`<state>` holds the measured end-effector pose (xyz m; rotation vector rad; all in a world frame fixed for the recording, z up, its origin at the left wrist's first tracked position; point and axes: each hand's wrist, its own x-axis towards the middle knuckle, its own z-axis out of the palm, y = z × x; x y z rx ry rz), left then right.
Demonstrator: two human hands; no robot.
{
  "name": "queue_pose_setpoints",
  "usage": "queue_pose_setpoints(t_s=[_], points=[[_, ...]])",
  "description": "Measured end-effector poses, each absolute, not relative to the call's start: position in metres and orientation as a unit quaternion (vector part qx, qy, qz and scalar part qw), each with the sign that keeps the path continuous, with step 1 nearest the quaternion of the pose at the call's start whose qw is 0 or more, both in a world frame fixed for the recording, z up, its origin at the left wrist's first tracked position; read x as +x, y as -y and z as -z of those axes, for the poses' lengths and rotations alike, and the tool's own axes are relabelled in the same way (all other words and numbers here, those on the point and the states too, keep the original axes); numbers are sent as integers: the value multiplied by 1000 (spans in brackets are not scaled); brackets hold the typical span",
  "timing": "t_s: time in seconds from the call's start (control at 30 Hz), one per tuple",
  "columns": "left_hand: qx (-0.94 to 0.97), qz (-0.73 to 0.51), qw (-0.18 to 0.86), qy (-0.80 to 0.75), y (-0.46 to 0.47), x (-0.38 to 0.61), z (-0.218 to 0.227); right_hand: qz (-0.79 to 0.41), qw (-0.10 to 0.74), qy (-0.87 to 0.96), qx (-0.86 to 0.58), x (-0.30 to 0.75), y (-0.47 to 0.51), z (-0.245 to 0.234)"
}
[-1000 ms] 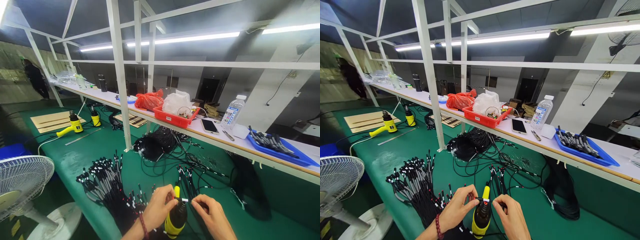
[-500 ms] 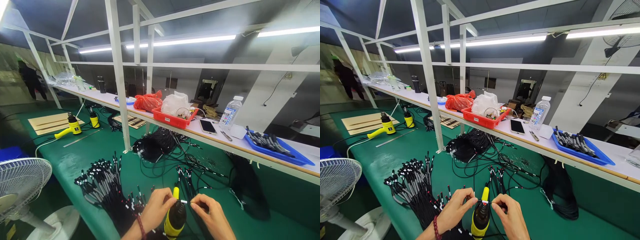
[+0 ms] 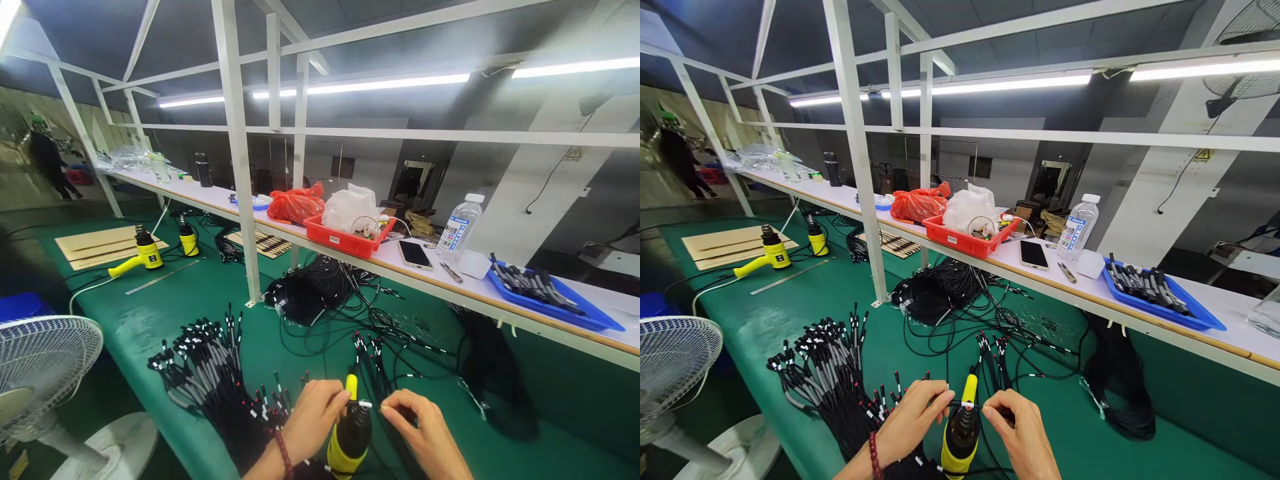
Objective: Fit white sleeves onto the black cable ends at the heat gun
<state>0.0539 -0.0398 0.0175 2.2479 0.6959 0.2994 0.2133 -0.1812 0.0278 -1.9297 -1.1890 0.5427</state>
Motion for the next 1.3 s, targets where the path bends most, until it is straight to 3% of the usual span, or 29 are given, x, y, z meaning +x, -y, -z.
queue_pose_setpoints(t_s=[0.3, 0.6, 0.83, 1.1, 1.3], points=[[843, -156, 430, -283, 43, 57, -23, -196, 404, 452, -771, 215, 181, -26], [895, -152, 320, -269, 41, 58, -13, -232, 347, 462, -783, 213, 181, -29], [859, -177, 411, -250, 41, 56, -19, -238, 402, 461, -755, 215, 180, -25], [882, -133, 368, -263, 42, 59, -12, -252, 342, 460, -779, 216, 184, -19], [859, -182, 413, -242, 43, 57, -15, -245, 396, 457, -758, 215, 181, -21]])
